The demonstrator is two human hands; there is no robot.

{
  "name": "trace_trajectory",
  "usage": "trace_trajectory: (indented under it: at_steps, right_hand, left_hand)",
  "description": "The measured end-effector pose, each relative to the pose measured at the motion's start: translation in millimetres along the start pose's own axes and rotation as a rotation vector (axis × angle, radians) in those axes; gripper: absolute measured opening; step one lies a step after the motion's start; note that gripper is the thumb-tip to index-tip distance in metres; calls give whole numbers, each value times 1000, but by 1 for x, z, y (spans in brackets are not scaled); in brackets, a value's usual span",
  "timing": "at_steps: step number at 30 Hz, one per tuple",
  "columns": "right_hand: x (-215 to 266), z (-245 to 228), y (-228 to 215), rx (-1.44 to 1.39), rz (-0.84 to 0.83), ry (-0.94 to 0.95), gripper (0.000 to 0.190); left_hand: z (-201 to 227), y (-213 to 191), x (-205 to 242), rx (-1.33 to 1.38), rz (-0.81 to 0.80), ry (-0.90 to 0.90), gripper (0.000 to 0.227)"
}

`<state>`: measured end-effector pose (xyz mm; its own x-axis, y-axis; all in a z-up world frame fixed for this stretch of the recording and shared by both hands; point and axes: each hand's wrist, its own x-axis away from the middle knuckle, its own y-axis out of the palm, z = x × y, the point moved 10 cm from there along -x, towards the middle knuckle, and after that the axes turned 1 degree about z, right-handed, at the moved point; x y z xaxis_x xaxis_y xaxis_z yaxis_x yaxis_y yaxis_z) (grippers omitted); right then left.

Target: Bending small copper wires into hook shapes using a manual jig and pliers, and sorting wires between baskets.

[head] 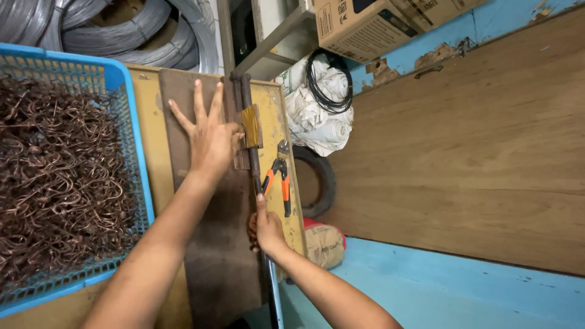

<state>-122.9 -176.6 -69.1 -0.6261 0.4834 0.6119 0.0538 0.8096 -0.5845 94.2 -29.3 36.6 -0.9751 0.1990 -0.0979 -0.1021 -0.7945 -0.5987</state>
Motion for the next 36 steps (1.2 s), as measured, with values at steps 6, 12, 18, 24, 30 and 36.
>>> trace_trajectory:
  at_steps: [6, 12, 18, 24, 30, 36]
  right_hand:
    - [-5, 8, 1, -8, -2, -1, 88]
    - [-2, 3, 1, 3, 0, 8, 88]
    - [-6, 12, 1, -6, 6, 24, 89]
    - [-10, 19, 1, -24, 16, 21, 88]
    - [-5, 10, 1, -62, 8, 3, 87]
    - [-1, 3, 0, -61, 6, -2, 83]
  left_hand:
    - [-1, 3, 0, -7, 11, 12, 8]
    - [-4, 5, 1, -26, 9, 27, 8]
    - [-5, 7, 1, -45, 18, 37, 9]
    - [-1, 1, -2, -4, -3, -15, 10]
    - [1, -1, 0, -12, 1, -3, 11]
    - [2, -3, 0, -17, -13, -19, 11]
